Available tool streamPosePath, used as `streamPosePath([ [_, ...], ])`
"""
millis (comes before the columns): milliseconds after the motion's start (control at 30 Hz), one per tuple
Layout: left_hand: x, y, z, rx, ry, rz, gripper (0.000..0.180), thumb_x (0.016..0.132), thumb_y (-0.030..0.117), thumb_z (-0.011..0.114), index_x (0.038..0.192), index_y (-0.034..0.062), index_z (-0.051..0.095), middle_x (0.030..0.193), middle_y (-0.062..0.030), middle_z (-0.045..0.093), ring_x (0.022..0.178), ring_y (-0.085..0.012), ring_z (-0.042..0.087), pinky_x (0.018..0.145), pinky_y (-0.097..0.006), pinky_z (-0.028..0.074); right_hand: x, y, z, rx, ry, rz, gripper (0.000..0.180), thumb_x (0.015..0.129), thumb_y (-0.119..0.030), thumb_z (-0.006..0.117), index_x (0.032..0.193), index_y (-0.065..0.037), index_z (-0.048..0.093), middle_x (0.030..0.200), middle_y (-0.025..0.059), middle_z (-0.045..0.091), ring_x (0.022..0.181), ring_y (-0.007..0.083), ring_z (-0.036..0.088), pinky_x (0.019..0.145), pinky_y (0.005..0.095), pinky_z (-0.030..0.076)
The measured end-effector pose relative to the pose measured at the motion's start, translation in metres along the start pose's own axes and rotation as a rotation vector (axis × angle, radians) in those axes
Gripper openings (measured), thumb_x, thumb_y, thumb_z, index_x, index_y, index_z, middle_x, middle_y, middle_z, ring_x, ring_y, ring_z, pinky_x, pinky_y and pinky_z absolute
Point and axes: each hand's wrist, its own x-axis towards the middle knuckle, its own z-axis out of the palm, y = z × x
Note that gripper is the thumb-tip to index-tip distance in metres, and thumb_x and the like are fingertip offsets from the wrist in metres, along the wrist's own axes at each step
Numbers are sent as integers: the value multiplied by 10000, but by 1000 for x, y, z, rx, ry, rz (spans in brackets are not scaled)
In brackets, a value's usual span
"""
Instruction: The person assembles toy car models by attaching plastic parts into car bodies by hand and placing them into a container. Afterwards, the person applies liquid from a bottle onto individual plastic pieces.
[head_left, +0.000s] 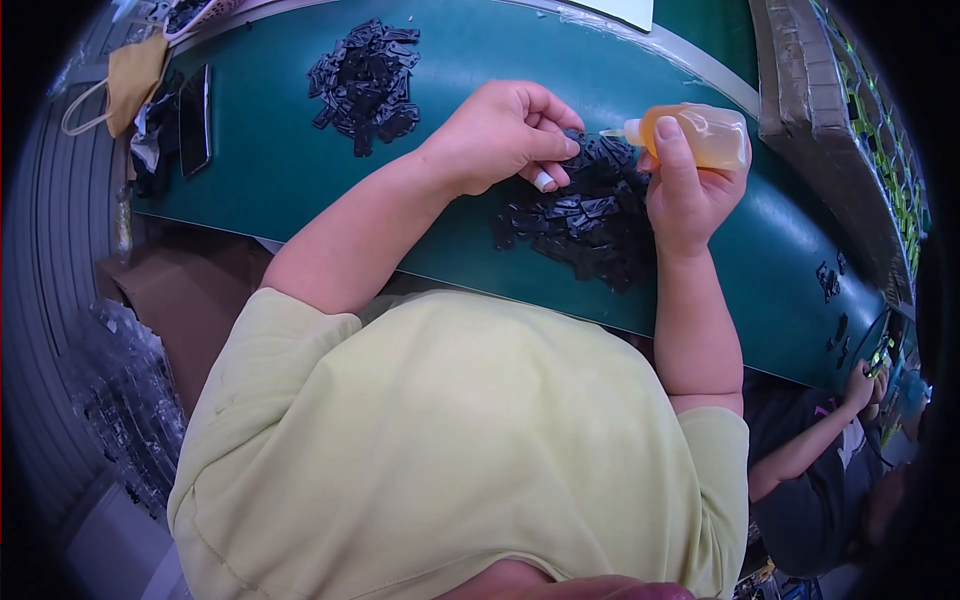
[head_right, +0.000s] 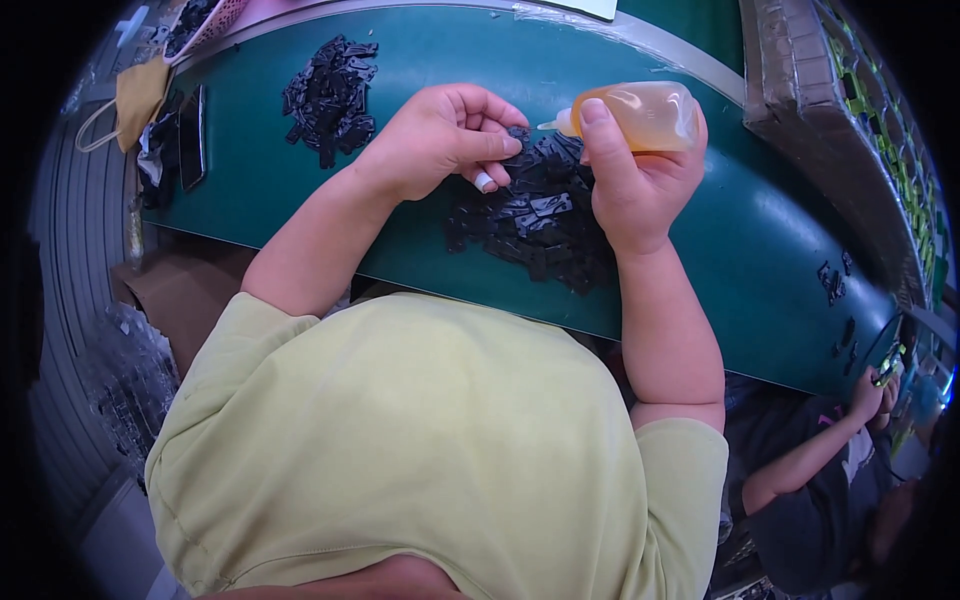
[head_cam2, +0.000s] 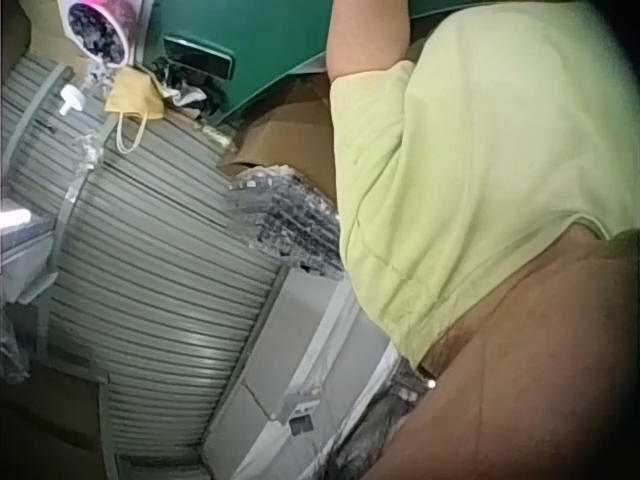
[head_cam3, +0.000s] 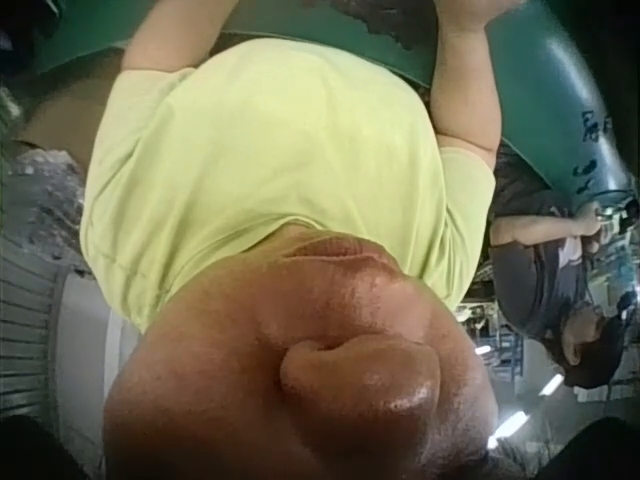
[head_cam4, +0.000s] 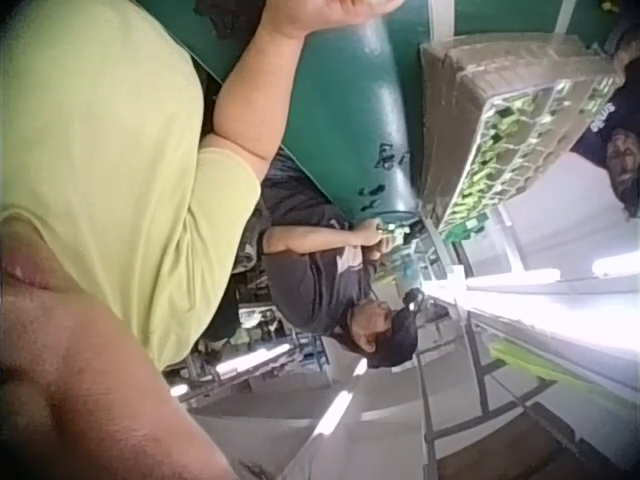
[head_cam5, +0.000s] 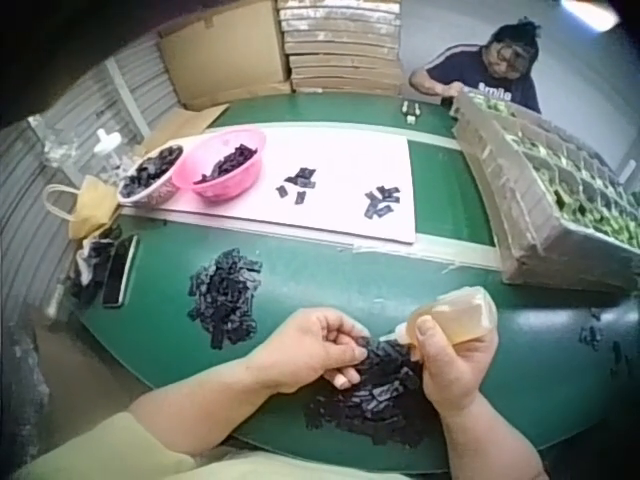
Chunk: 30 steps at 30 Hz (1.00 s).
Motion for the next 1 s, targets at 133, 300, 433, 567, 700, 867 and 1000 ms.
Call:
streamPosePath([
  [133, 1, -2, 1, -14, 0, -17, 247, 851, 56, 667, 1061, -52, 594, 818, -78, 652, 643, -140, 672, 563, -222, 544, 1, 2, 0, -37, -12, 15, 232, 837, -94, 715, 978, -44, 537, 840, 53, 629, 605, 75, 574, 509, 193, 466],
  [300, 0, 0, 1, 2, -2, -21, 243, 845, 51, 666, 1054, -51, 597, 816, -80, 656, 640, -138, 670, 563, -221, 540, 1, 3, -2, -59, -30, 9, 221, 838, -75, 709, 977, -46, 540, 843, 49, 626, 611, 72, 574, 518, 190, 466],
  [433, 0, 1, 1, -8, 2, -25, 242, 843, 55, 669, 1049, -52, 600, 811, -80, 657, 641, -137, 670, 562, -221, 537, 0, 1, -2, -73, -22, 18, 218, 838, -66, 707, 977, -44, 541, 848, 47, 625, 618, 71, 573, 519, 189, 463],
  [567, 0, 1, 1, -3, 5, -23, 245, 841, 56, 671, 1050, -51, 601, 804, -76, 657, 640, -137, 671, 561, -220, 536, 1, 3, -2, -61, -37, 12, 217, 839, -70, 707, 976, -44, 541, 849, 44, 625, 622, 70, 573, 520, 189, 463],
  [700, 0, 0, 1, 1, -2, -20, 245, 839, 58, 674, 1049, -48, 605, 804, -76, 660, 638, -135, 670, 558, -219, 535, 1, 7, -1, -111, -41, -30, 218, 838, -76, 709, 975, -39, 544, 849, 44, 624, 616, 71, 574, 517, 188, 462],
  [867, 0, 0, 0, 10, 9, -16, 228, 857, 75, 658, 1046, -45, 614, 808, -84, 666, 638, -137, 674, 556, -218, 538, 0, 4, -3, -82, 13, -50, 197, 840, -79, 702, 964, -33, 556, 835, 49, 625, 597, 73, 573, 504, 188, 456],
  [1000, 1, 0, 0, -8, 28, -26, 217, 871, 79, 643, 1046, -45, 615, 803, -86, 666, 642, -142, 678, 560, -221, 545, 1, -2, -4, 54, 8, 53, 186, 837, -77, 699, 952, -35, 559, 804, 52, 621, 583, 77, 572, 490, 190, 454],
])
